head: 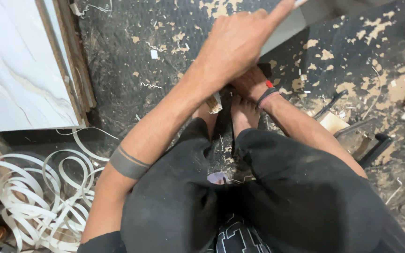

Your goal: The person sits on the workshop floor and applies white edge banding tape to the edges of cabinet drawer panels using a hand-held edge banding iron, pressing the tape along each edge and trimming off the excess strip. They work through several drawer boxes and panels one at a time and set finished pieces aside.

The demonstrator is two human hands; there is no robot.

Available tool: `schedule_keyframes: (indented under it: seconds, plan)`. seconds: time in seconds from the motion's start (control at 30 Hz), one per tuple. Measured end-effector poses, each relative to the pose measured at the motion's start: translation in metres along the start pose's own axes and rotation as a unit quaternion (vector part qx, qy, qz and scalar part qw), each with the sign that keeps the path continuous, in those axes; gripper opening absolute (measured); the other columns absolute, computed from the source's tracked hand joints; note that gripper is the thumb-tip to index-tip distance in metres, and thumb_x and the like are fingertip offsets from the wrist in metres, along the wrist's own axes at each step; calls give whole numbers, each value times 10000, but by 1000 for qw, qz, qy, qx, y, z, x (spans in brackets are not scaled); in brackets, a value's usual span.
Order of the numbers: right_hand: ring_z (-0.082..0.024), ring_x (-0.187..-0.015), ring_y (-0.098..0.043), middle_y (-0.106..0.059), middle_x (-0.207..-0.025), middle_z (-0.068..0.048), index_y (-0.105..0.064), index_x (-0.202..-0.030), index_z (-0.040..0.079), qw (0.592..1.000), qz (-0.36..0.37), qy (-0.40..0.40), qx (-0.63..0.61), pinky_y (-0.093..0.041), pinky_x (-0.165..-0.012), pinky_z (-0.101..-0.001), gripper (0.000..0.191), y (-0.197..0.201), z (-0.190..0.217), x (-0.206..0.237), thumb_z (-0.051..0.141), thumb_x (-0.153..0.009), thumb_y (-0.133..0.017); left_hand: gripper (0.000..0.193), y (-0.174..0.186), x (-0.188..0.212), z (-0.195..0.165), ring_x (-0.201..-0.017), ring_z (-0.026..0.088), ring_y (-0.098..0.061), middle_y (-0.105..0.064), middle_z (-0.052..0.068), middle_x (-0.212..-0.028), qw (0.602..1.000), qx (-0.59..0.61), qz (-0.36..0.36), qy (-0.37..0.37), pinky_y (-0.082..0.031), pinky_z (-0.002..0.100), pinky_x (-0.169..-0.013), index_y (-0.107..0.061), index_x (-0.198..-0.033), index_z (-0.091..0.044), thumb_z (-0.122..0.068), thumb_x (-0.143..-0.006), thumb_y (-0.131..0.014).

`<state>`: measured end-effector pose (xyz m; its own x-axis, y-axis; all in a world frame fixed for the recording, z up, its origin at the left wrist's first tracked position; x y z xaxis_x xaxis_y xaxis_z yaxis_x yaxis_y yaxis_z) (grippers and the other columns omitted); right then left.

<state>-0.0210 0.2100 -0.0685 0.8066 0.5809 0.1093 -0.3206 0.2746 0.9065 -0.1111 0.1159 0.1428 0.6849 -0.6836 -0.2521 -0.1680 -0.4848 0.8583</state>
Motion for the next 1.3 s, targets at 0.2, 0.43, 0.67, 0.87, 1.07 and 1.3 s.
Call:
schedule_keyframes:
  seconds: [0.2,0.43,0.67,0.87,1.07,1.3]
  plan:
    - [-337,-1121,-654,-683,-1208,-181,-648,-1227,39,911,-146,-240,-301,-513,-942,-446,489,6,-3,47,264,-815,-788,561,6,-1,4,-844,329,-716,-713,73,-940,1000,21,6,14,-530,490,-636,-412,-1529,-196,-129,-1000,-587]
    - [-192,-691,-612,-682,-886,-96,-666,-1138,-56,580,-245,-481,-611,-493,-589,-343,294,-38,-38,96,208,-1012,-644,545,13,-3,-1,-844,332,-709,-717,71,-938,999,35,27,20,-518,501,-623,-445,-1493,-199,-134,-982,-624]
    - [-89,-487,-495,-572,-681,-5,-633,-1053,28,611,-288,-436,-595,-393,-417,-267,223,-45,-20,61,250,-1046,-618,543,19,-3,-4,-870,345,-703,-707,86,-954,998,33,42,20,-532,499,-629,-444,-1486,-183,-116,-975,-614]
    - [-98,-447,-510,-584,-646,8,-635,-913,83,555,-341,-496,-574,-405,-382,-284,249,-15,-66,46,297,-1035,-591,551,17,-2,-5,-838,369,-694,-694,104,-917,998,11,68,10,-529,517,-609,-436,-1496,-162,-102,-968,-583]
    - [-119,-415,-435,-484,-586,5,-539,-809,99,465,-321,-510,-648,-341,-370,-299,320,38,-141,62,306,-1047,-595,493,23,-7,-7,-817,369,-694,-696,103,-904,997,21,68,9,-527,518,-615,-448,-1490,-166,-118,-1016,-574]
    - [-96,-462,-494,-544,-635,28,-590,-959,89,540,-365,-465,-599,-388,-392,-277,243,27,-123,70,316,-1046,-598,479,28,-6,-2,-882,370,-715,-740,117,-991,994,69,81,20,-541,505,-706,-456,-1486,-199,-267,-1039,-612]
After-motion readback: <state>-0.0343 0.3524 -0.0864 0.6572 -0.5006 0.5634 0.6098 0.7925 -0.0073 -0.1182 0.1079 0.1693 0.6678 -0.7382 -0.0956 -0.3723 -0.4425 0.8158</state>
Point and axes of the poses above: each hand's wrist, its own x-axis away from the middle knuckle, its own y-axis out of the back of the hand, z = x × y, the point moved 4 cm from there along -x, towards the middle knuckle
